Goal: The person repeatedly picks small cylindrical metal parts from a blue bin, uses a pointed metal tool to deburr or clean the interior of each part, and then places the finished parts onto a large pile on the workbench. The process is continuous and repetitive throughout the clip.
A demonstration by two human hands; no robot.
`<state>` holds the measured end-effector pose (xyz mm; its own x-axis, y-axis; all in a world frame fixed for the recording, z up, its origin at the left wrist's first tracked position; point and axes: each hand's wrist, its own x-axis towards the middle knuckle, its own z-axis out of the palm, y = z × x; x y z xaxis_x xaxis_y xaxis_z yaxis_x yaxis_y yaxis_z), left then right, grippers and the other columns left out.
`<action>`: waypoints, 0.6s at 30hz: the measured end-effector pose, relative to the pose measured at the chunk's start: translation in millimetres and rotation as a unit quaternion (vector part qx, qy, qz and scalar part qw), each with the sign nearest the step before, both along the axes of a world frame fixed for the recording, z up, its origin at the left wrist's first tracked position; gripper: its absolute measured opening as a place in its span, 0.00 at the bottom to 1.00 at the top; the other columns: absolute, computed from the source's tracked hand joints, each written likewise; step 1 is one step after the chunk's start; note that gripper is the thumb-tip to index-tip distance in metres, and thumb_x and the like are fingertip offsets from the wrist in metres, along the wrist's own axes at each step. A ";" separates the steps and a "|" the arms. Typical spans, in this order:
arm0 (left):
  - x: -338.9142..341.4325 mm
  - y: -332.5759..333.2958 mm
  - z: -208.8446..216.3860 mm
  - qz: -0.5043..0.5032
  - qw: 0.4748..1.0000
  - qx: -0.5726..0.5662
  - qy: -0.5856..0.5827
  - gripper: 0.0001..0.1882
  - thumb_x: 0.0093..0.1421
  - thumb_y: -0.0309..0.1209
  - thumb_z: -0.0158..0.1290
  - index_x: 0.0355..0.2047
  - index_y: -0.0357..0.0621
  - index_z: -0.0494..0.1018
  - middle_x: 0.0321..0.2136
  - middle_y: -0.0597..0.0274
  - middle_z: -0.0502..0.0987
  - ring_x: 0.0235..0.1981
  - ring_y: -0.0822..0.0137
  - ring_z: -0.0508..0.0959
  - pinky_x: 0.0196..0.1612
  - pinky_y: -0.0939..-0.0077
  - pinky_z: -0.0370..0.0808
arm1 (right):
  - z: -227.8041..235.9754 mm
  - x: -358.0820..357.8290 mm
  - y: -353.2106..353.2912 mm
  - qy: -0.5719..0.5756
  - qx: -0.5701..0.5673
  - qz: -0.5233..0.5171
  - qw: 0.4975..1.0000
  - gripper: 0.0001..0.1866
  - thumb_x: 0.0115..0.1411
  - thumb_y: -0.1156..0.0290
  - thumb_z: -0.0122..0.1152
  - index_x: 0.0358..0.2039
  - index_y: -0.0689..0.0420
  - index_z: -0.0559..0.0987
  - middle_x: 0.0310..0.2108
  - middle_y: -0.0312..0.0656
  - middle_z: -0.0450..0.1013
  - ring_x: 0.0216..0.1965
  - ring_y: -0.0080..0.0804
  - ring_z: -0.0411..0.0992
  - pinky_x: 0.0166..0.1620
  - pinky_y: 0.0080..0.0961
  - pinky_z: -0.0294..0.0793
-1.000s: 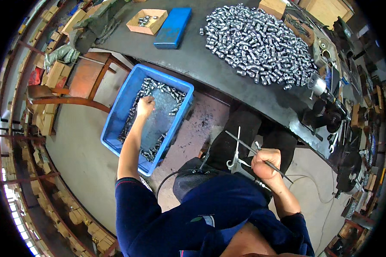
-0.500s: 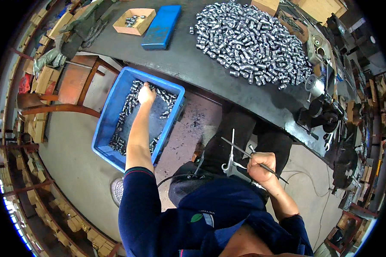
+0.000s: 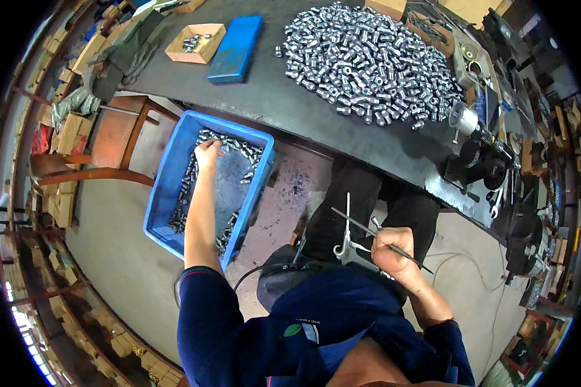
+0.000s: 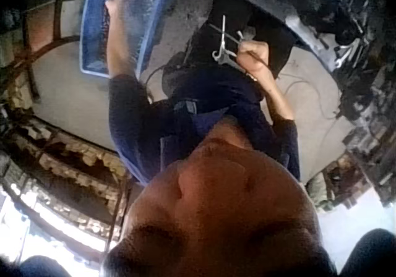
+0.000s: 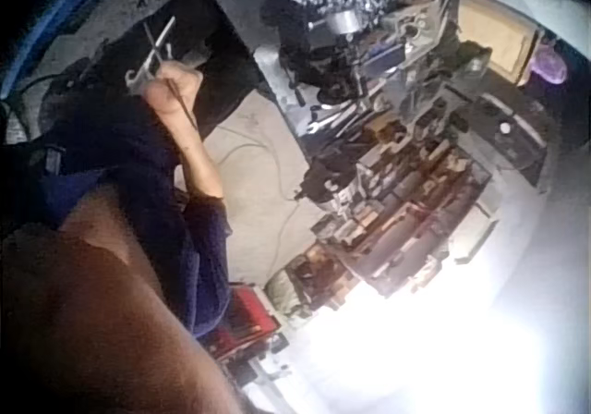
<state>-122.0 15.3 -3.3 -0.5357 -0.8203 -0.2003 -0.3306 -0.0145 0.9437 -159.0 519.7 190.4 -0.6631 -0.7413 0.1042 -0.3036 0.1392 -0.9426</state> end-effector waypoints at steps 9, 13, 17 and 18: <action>34.5 141.0 136.0 -0.156 0.904 0.328 0.225 0.11 0.62 0.34 0.47 0.31 0.38 0.72 0.16 0.64 0.69 0.14 0.69 0.69 0.37 0.64 0.74 | 18.2 0.8 -15.0 -0.011 -0.039 0.034 0.999 0.13 0.40 0.75 0.54 0.11 0.59 0.58 0.11 0.41 0.53 0.12 0.32 0.52 0.18 0.29 0.49; 40.7 212.2 150.4 -0.269 0.835 0.437 0.195 0.16 0.60 0.36 0.49 0.38 0.32 0.70 0.19 0.58 0.74 0.15 0.63 0.74 0.35 0.62 0.76 | 14.1 -1.7 -27.5 0.036 -0.071 0.105 0.991 0.19 0.49 0.65 0.54 0.12 0.59 0.57 0.12 0.42 0.52 0.13 0.37 0.56 0.19 0.31 0.53; 35.7 250.0 149.9 -0.321 0.781 0.504 0.183 0.18 0.60 0.37 0.49 0.40 0.30 0.68 0.19 0.57 0.74 0.21 0.56 0.79 0.26 0.69 0.78 | 16.7 -2.8 -29.5 0.034 -0.080 0.110 0.990 0.13 0.39 0.75 0.56 0.11 0.60 0.59 0.11 0.45 0.54 0.13 0.43 0.58 0.18 0.32 0.55; 35.1 257.1 152.7 -0.330 0.768 0.516 0.186 0.18 0.60 0.37 0.49 0.40 0.31 0.68 0.19 0.57 0.74 0.22 0.56 0.79 0.25 0.70 0.78 | 15.6 -1.6 -28.2 0.027 -0.075 0.110 0.991 0.13 0.37 0.76 0.56 0.11 0.60 0.59 0.11 0.46 0.55 0.13 0.43 0.58 0.18 0.32 0.56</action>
<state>-86.9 272.4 149.3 -0.9444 0.1479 -0.2938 -0.2979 -0.7632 0.5734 -160.7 491.5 206.0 -0.4778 -0.8408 0.2546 -0.3612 -0.0762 -0.9294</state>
